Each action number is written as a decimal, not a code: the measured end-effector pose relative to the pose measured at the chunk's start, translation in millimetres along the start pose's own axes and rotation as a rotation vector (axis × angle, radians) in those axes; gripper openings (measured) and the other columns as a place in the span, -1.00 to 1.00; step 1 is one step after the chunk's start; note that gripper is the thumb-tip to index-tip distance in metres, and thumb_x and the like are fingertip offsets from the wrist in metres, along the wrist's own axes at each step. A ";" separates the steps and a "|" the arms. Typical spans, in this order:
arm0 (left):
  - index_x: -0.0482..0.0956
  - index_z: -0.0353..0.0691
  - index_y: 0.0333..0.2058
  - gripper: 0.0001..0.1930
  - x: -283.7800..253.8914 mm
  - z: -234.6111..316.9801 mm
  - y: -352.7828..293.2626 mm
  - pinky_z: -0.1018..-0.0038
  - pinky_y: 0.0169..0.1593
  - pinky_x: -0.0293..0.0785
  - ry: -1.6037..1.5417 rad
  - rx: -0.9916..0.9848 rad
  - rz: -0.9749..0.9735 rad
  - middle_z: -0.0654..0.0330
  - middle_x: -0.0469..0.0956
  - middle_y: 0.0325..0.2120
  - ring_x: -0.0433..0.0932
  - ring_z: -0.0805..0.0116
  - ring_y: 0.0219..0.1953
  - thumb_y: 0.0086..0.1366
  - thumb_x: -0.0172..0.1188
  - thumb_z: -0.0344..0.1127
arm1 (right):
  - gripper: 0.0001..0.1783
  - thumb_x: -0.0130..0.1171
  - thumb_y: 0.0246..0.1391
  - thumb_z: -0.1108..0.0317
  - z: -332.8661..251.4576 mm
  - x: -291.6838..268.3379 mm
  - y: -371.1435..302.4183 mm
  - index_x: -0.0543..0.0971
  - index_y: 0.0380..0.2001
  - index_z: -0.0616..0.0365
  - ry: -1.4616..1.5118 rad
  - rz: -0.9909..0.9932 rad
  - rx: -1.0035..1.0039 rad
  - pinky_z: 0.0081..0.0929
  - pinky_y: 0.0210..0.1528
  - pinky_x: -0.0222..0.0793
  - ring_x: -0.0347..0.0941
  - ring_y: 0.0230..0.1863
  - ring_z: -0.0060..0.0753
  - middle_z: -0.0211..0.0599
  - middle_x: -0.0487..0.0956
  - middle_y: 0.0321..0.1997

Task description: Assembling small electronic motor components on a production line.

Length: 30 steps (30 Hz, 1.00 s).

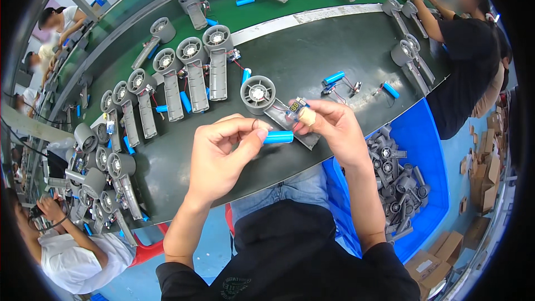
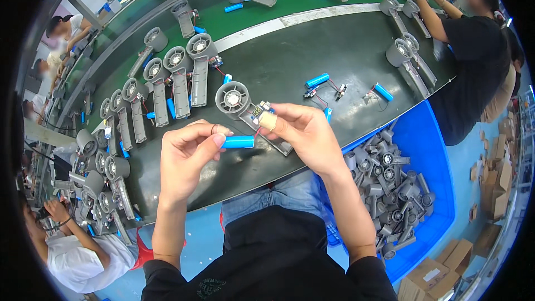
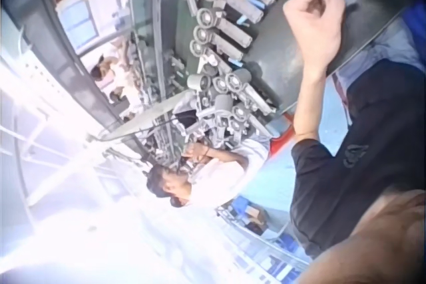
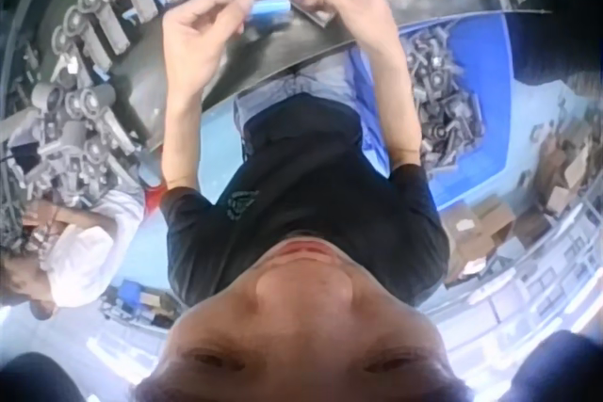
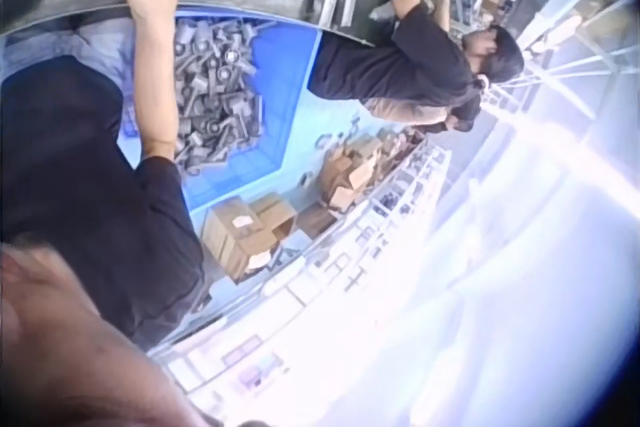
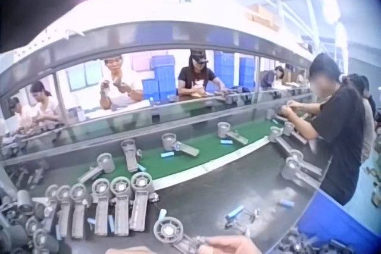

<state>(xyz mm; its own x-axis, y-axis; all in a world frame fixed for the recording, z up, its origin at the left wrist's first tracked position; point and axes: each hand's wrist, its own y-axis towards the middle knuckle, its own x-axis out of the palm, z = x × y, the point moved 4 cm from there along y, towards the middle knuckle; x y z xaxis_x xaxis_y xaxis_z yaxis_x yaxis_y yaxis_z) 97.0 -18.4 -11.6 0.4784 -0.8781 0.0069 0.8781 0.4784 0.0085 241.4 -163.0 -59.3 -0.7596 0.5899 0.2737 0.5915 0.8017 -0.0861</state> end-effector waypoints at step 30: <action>0.60 -0.35 -0.34 -0.87 37.0 -29.0 30.9 0.33 -0.27 0.58 1.044 0.702 -0.060 0.11 0.54 -0.28 0.63 0.20 -0.28 0.09 0.26 -0.54 | -0.77 0.13 0.26 0.48 6.3 -35.6 -42.8 0.58 -0.07 0.34 0.060 0.255 -0.167 -0.40 -0.16 0.65 0.69 -0.21 -0.24 0.07 0.67 -0.11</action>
<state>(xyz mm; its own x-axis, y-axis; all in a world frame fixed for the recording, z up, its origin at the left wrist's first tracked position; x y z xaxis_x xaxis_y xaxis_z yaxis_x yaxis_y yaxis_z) 142.2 -36.2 -40.1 0.5004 -0.3284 -0.8011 0.8568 0.0544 0.5128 241.4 -217.7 -71.4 -0.5668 0.7592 0.3198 0.8009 0.5988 -0.0023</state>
